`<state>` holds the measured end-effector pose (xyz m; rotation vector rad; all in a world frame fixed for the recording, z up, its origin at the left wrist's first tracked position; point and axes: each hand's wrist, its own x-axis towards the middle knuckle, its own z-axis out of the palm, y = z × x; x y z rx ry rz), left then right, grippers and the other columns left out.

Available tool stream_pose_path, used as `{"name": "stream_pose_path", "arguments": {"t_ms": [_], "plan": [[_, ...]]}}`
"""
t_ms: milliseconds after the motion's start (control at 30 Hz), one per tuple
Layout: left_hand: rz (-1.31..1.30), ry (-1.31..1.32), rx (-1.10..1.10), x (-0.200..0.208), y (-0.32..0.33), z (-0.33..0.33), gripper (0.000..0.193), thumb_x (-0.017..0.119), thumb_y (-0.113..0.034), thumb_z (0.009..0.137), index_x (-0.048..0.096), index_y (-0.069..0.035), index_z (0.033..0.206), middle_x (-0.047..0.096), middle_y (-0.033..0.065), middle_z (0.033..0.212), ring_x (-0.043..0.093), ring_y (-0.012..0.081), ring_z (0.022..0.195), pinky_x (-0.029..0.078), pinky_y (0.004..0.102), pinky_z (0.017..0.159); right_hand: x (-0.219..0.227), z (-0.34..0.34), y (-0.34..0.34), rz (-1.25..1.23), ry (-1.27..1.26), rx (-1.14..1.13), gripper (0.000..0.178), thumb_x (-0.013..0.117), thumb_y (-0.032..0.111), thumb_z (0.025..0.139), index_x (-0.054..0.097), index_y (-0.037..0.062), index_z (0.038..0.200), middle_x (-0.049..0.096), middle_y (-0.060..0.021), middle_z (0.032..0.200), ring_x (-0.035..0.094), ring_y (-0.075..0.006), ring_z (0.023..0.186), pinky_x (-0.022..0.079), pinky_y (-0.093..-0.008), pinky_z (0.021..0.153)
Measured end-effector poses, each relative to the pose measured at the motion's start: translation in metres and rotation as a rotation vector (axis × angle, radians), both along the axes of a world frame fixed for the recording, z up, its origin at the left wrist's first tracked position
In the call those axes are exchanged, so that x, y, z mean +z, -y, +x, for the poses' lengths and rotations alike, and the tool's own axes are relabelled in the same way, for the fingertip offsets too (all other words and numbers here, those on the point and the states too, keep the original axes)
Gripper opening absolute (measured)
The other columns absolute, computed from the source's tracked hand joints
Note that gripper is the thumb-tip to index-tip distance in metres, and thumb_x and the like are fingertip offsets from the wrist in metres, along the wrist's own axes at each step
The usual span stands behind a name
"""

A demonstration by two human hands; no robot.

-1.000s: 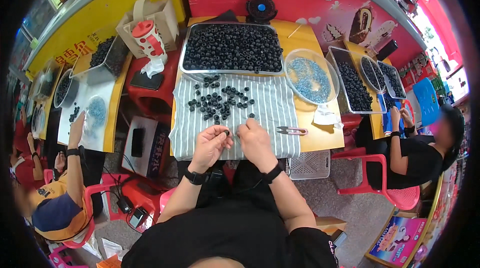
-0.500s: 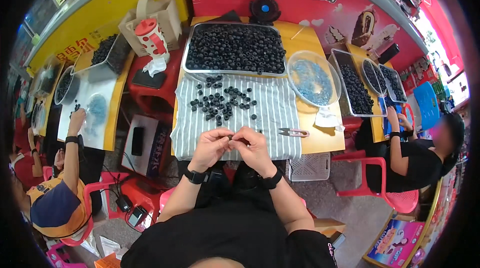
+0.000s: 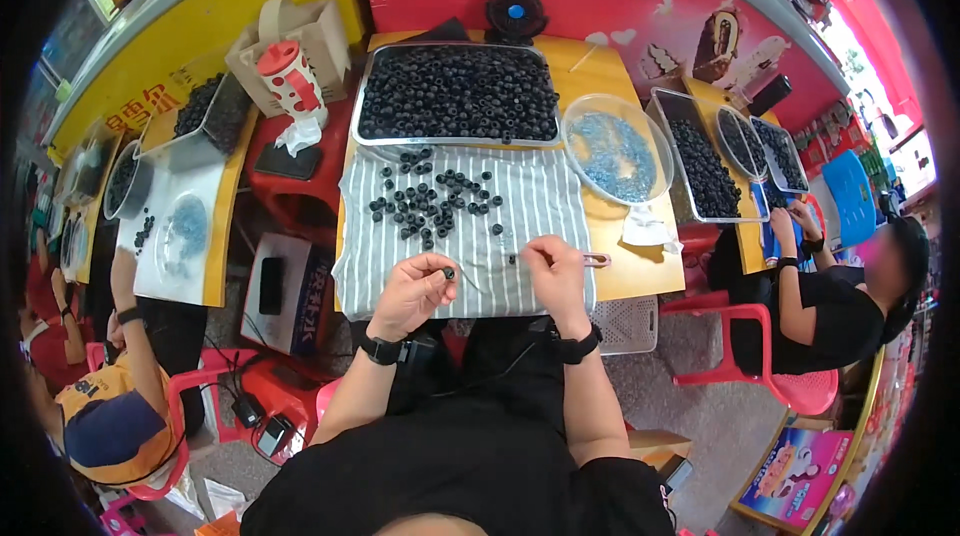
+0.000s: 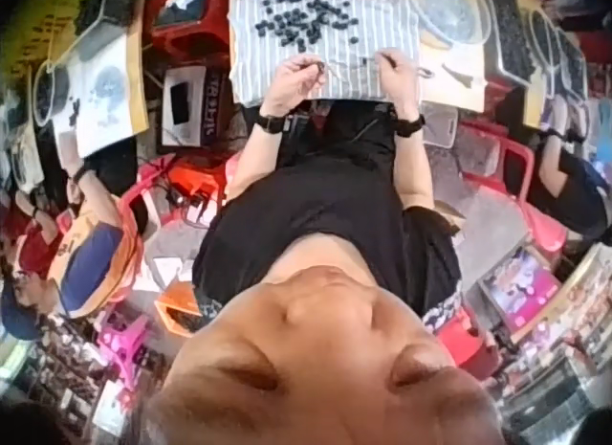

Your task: Manually sort and inspect small black plastic or rubber components on a work table.

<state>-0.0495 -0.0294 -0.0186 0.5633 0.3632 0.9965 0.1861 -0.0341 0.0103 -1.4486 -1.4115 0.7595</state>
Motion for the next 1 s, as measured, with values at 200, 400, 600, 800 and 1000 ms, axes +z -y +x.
{"name": "stream_pose_path", "arguments": {"t_ms": [200,400,600,800,1000], "plan": [[-0.004,0.013,-0.010,-0.002,-0.002,-0.002,0.019,0.059,-0.002,0.090,0.061,0.004,0.108,0.066,0.0112,0.091,0.064,0.0172,0.077,0.051,0.0265,0.066,0.004,-0.020,0.006,0.115,0.420,-0.024,0.006,0.065,0.008,0.078,0.063,0.0032,0.079,0.057,-0.0155,0.075,0.059,-0.0369,0.071,0.046,-0.0441,0.062],[0.011,0.010,-0.016,0.003,-0.001,-0.001,0.019,0.058,-0.001,0.091,0.060,0.004,0.109,0.066,0.0113,0.092,0.064,0.0173,0.078,0.051,0.0263,0.066,0.010,-0.026,0.002,0.086,0.538,0.044,0.007,0.066,0.005,0.076,0.061,0.0023,0.080,0.056,-0.0153,0.074,0.059,-0.0366,0.070,0.046,-0.0438,0.061],[0.006,-0.007,-0.004,0.002,0.001,-0.001,0.019,0.060,-0.006,0.092,0.059,0.004,0.107,0.065,0.0107,0.092,0.064,0.0155,0.078,0.051,0.0243,0.067,0.021,-0.036,0.014,-0.056,0.036,0.182,0.009,0.066,-0.003,0.076,0.062,-0.0005,0.084,0.057,-0.0080,0.074,0.058,-0.0164,0.064,0.044,-0.0278,0.055],[0.008,0.040,-0.011,0.002,-0.001,-0.001,0.018,0.058,-0.004,0.092,0.058,0.004,0.108,0.064,0.0107,0.094,0.064,0.0161,0.078,0.052,0.0245,0.067,0.026,-0.057,0.014,0.157,-0.151,0.300,0.013,0.065,-0.008,0.077,0.065,-0.0017,0.088,0.060,-0.0072,0.078,0.060,-0.0127,0.067,0.045,-0.0232,0.055],[0.007,0.037,-0.016,0.000,-0.001,-0.001,0.019,0.058,-0.002,0.092,0.058,0.005,0.109,0.064,0.0103,0.096,0.064,0.0158,0.079,0.054,0.0257,0.068,0.019,-0.075,0.019,0.116,-0.305,0.270,0.013,0.065,-0.011,0.075,0.064,-0.0024,0.085,0.061,-0.0076,0.080,0.064,-0.0137,0.069,0.050,-0.0233,0.059]]}}
